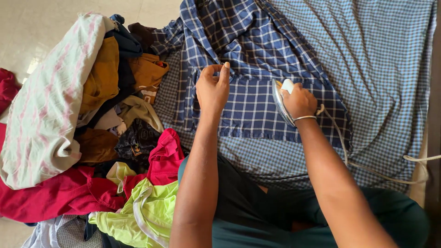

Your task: The person irons a blue checkered shirt laid out on a checkered cloth on the floor. They repeatedly smooth the fabric with their hands and move the iron across different sections of the shirt, including the sleeves and body, to remove wrinkles.

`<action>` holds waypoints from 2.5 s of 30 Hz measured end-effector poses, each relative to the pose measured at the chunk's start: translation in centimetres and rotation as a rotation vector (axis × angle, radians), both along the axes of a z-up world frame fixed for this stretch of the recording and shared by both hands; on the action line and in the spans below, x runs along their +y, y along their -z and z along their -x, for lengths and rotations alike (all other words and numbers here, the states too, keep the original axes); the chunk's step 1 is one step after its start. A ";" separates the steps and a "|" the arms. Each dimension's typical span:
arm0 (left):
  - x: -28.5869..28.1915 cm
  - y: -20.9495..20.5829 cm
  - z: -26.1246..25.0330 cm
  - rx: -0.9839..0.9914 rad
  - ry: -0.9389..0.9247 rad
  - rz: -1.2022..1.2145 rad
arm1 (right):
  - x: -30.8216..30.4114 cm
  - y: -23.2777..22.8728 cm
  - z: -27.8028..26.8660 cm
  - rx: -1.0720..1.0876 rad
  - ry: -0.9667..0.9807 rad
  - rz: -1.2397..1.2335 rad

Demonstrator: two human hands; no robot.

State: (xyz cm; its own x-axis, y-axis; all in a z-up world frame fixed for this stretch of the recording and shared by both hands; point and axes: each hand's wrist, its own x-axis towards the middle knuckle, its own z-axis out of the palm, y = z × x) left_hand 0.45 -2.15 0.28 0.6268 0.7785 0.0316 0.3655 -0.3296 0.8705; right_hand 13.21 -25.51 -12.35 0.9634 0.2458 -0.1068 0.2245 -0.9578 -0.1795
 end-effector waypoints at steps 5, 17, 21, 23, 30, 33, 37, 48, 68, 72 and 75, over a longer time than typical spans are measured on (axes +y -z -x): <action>-0.5 0.4 -0.1 0.009 0.045 -0.030 | -3.4 0.0 -0.9 0.042 0.104 -0.021; -1.4 0.8 -0.1 0.033 0.091 -0.092 | -11.8 0.8 -2.8 0.034 0.297 0.041; -1.5 0.9 0.0 0.056 0.103 -0.093 | -14.3 1.8 -3.3 -0.021 0.326 0.056; -1.5 1.0 0.0 0.061 0.109 -0.101 | -15.3 2.3 -3.4 -0.024 0.328 0.064; -1.6 1.3 -0.2 0.056 0.129 -0.132 | -17.5 2.0 -3.1 0.042 0.203 0.134; -1.6 1.2 -0.3 0.065 0.125 -0.124 | -17.8 0.7 -2.0 0.036 0.107 0.137; -1.4 1.0 -0.3 0.021 0.109 -0.138 | -17.4 -1.1 -0.5 0.076 -0.052 0.186; 0.8 0.0 0.3 -0.041 0.000 -0.138 | -12.8 -2.3 1.1 0.087 -0.388 0.175; 4.8 0.8 1.4 -0.264 -0.094 0.191 | 3.9 -1.5 6.4 0.021 -0.878 -0.040; 5.1 0.8 1.5 -0.265 -0.108 0.210 | 7.5 -1.6 8.1 0.075 -0.903 -0.040; 5.5 0.7 1.8 -0.330 -0.101 0.199 | 9.9 -1.2 9.2 0.069 -0.870 -0.027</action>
